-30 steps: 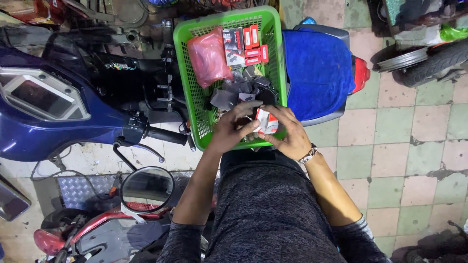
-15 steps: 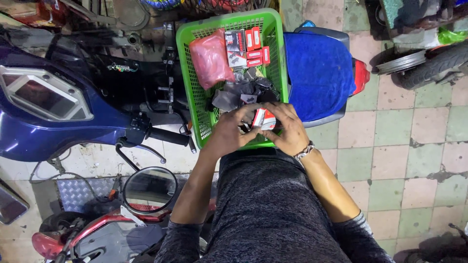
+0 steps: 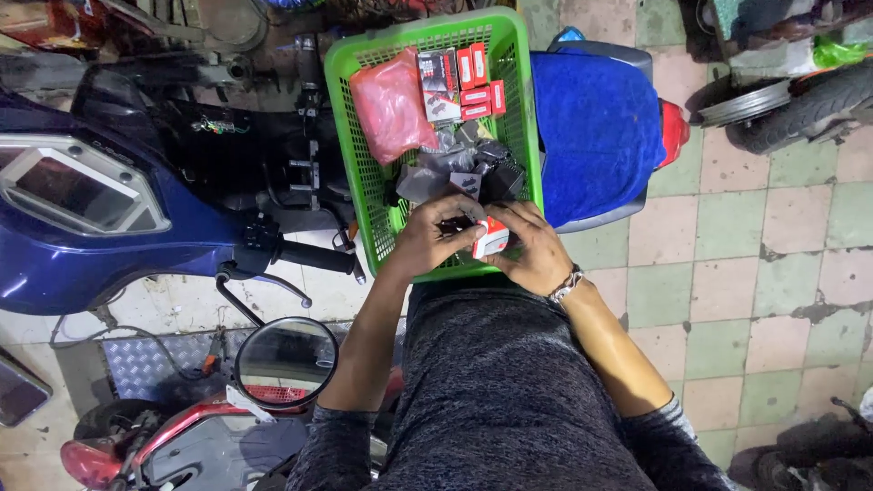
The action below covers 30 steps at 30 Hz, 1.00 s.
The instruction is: Sorting through a basket of various motorcycle replacement parts, including boxed items and loose components, to identify or organize them.
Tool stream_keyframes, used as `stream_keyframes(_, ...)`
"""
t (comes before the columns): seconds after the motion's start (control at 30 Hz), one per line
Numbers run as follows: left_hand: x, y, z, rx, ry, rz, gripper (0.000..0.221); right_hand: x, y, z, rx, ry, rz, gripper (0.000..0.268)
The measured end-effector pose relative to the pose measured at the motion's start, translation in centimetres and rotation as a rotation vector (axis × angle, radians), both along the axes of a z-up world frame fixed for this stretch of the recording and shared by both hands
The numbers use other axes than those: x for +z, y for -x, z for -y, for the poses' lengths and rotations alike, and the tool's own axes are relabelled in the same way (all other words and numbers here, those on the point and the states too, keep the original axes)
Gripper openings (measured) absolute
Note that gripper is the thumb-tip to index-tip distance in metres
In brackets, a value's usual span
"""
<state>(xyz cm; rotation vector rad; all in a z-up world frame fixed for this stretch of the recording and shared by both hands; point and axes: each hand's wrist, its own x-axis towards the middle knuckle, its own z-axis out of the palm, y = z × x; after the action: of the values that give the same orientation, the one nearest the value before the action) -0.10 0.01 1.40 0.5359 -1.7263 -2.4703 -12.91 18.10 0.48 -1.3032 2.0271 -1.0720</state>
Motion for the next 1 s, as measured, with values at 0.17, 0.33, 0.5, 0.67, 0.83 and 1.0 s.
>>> stream_keyframes(0.17,-0.9,0.1,-0.2,0.061,0.363,-0.045,0.022,-0.4,-0.2,-0.1,-0.032,-0.022,0.024,0.072)
stream_keyframes(0.33,-2.7,-0.4,-0.8,0.109,0.280,0.018,0.035,0.5,-0.4,0.1,-0.048,-0.034,0.025,0.072)
stream_keyframes(0.5,-4.2,0.0,-2.1,0.167,0.027,0.013,0.033,-0.1,-0.5,0.1,-0.055,-0.031,0.028,0.073)
stream_keyframes(0.67,-4.5,-0.4,-5.8,0.215,-0.059,0.123,0.030,0.8,-0.9,-0.3,-0.043,-0.001,0.122,0.074)
stream_keyframes(0.83,-3.3,-0.1,-7.4,0.250,-0.683,0.311,0.025,1.1,-1.7,-1.3,0.033,0.075,0.238,0.069)
stream_keyframes(1.0,-1.5,-0.3,-7.1,0.351,-0.242,0.249,0.025,0.7,0.4,0.3,0.035,0.206,0.072,0.071)
